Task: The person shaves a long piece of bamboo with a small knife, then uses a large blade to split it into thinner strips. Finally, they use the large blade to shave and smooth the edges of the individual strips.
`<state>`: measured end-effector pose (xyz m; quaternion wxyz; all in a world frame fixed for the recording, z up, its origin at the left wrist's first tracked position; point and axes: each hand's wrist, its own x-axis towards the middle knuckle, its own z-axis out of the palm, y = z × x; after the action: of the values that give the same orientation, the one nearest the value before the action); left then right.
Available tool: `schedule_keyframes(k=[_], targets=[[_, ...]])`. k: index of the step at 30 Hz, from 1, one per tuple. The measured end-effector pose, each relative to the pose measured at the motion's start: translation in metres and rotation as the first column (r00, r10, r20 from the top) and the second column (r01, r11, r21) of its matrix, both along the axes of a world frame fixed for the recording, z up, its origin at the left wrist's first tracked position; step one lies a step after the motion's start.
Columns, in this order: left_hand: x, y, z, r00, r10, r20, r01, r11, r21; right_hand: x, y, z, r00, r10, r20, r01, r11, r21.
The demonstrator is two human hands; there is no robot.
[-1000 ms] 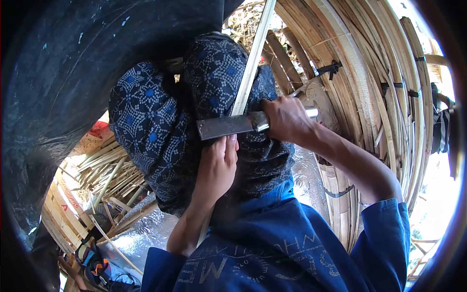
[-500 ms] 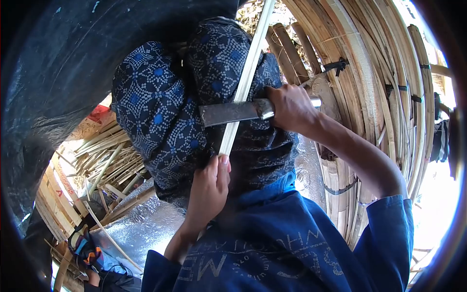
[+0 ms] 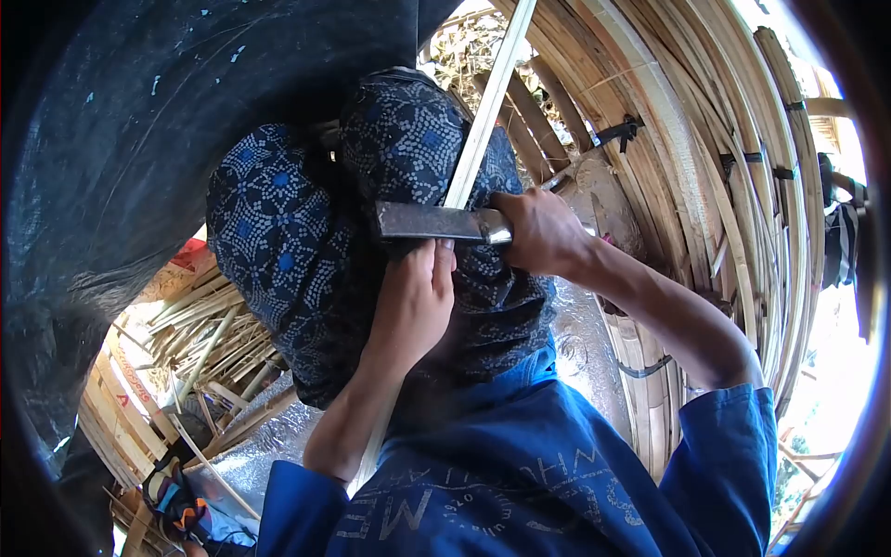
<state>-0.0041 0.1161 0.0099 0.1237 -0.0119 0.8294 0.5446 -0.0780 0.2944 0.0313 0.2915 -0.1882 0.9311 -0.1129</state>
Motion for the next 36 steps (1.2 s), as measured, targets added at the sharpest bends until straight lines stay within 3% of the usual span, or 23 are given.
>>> schedule_keyframes(k=[1,3,5,7,11,13,15,17,18,19,20,22,26,28,32,34,35,36], targets=[[0.005,0.0,-0.003,1.0,0.002,0.006,-0.002,1.0,-0.001,-0.002,-0.001,0.001,1.0,0.024,0.011,-0.024,0.999,0.032],[0.017,0.0,-0.011,0.899,0.036,-0.437,-0.106,0.985,-0.136,-0.003,-0.003,-0.004,0.997,0.07,-0.017,-0.069,0.996,0.05],[0.032,-0.009,-0.009,0.876,-0.023,-0.482,-0.085,0.976,-0.201,-0.005,-0.004,-0.006,0.992,0.114,-0.045,-0.111,0.991,0.068],[0.051,-0.018,0.005,1.0,-0.002,-0.003,0.001,0.988,-0.152,-0.01,-0.008,0.0,0.993,0.115,0.019,-0.116,0.988,0.101],[0.067,-0.031,0.023,0.983,-0.035,0.183,0.041,0.999,-0.029,-0.007,-0.009,-0.008,0.991,0.135,-0.02,-0.134,0.99,0.048],[0.071,-0.034,0.044,0.918,0.021,0.397,-0.023,1.0,0.001,-0.007,-0.011,-0.002,0.984,0.173,-0.037,-0.17,0.983,0.074],[0.08,-0.034,0.047,0.918,0.026,0.396,-0.028,1.0,-0.001,-0.007,-0.011,0.0,0.975,0.212,-0.058,-0.206,0.974,0.099],[0.08,-0.035,0.046,0.923,0.033,0.383,-0.035,0.999,-0.003,-0.007,-0.014,-0.004,0.992,0.13,0.006,-0.129,0.983,0.128],[0.078,-0.035,0.041,0.963,0.038,0.266,-0.031,0.999,-0.03,-0.007,-0.012,-0.005,0.991,0.132,-0.003,-0.131,0.983,0.128],[0.076,-0.035,0.036,0.988,0.037,0.148,-0.029,0.998,-0.058,-0.007,-0.008,-0.007,0.994,0.108,0.004,-0.108,0.993,0.05],[0.071,-0.033,0.032,0.989,0.041,0.142,-0.033,0.998,-0.06,-0.006,-0.005,-0.009,0.996,0.086,0.012,-0.086,0.996,-0.028],[0.052,-0.03,0.022,0.999,-0.019,0.037,0.021,0.998,-0.057,-0.003,-0.001,-0.01,0.998,0.058,0.003,-0.058,0.997,-0.053],[0.019,-0.009,0.002,0.999,-0.03,0.015,0.031,0.998,-0.051,0.003,-0.003,-0.002,0.998,0.064,-0.015,-0.064,0.998,-0.013],[0.007,-0.002,-0.011,0.959,-0.145,-0.243,0.095,0.974,-0.208,0.003,-0.002,0.0,0.997,0.074,-0.004,-0.074,0.997,-0.007],[0.014,-0.004,-0.018,0.951,-0.117,-0.287,0.06,0.979,-0.197,-0.003,-0.008,0.002,0.996,0.091,-0.01,-0.09,0.994,0.058],[0.02,-0.007,-0.013,0.906,-0.111,-0.408,0.015,0.972,-0.233,-0.004,-0.01,-0.001,0.993,0.11,-0.035,-0.107,0.99,0.091],[0.028,-0.008,-0.01,0.909,-0.111,-0.402,0.016,0.972,-0.233,-0.004,-0.01,-0.001,0.993,0.11,-0.028,-0.107,0.99,0.09],[0.036,-0.01,-0.007,0.981,-0.034,-0.193,0.006,0.99,-0.144,-0.006,-0.009,-0.001,0.991,0.13,-0.03,-0.127,0.988,0.089]])
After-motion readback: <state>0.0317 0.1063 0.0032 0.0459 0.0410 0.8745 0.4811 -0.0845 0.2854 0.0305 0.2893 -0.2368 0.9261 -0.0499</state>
